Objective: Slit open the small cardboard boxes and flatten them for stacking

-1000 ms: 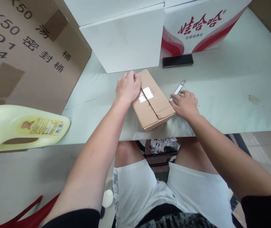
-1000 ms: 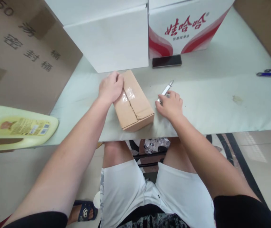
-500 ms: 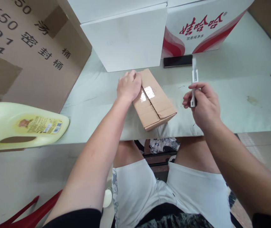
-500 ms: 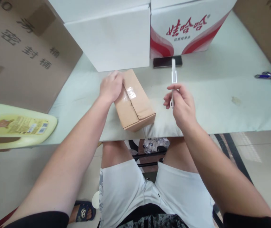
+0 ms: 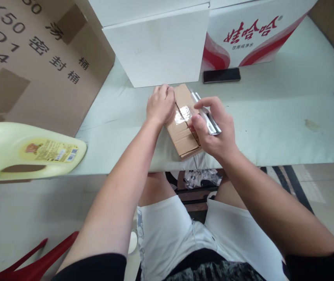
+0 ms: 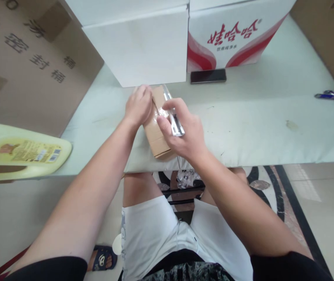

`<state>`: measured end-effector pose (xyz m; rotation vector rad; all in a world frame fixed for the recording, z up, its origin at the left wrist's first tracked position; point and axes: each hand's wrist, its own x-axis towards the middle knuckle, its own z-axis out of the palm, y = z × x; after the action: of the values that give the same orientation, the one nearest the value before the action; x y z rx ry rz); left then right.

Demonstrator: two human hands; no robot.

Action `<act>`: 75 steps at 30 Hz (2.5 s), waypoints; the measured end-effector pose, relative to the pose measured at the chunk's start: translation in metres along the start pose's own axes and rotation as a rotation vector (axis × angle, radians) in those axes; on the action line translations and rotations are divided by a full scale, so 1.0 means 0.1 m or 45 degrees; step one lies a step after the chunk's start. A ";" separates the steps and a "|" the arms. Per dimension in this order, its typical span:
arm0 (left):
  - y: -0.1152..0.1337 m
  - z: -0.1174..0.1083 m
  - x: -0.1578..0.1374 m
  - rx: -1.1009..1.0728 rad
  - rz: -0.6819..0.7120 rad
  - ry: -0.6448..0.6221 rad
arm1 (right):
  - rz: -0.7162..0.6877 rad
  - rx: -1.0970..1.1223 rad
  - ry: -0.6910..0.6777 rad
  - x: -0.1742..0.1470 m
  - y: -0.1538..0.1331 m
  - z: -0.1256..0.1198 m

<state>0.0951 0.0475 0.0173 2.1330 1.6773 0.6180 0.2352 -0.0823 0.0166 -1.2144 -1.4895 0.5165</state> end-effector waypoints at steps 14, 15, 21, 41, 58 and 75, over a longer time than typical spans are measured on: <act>0.02 -0.02 0.02 0.026 -0.106 -0.006 | 0.060 -0.042 0.243 0.03 0.05 0.00; 0.02 -0.02 0.02 0.032 -0.105 -0.003 | 0.074 -0.035 0.232 0.03 0.03 0.00; 0.05 -0.04 -0.01 0.071 -0.110 -0.017 | 0.001 -0.201 0.164 0.03 -0.03 0.00; 0.07 -0.04 -0.01 0.059 -0.135 -0.020 | -0.106 -0.428 0.110 -0.01 0.02 0.07; 0.10 -0.06 -0.01 0.146 -0.131 -0.041 | -0.043 -0.471 0.057 0.01 0.01 0.08; 0.10 -0.05 -0.02 0.119 -0.146 -0.035 | -0.067 -0.436 0.118 0.00 0.00 0.10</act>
<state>0.1001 0.0437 0.0267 2.0801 1.8318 0.4835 0.2262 -0.0798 0.0136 -1.4370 -1.5671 0.1691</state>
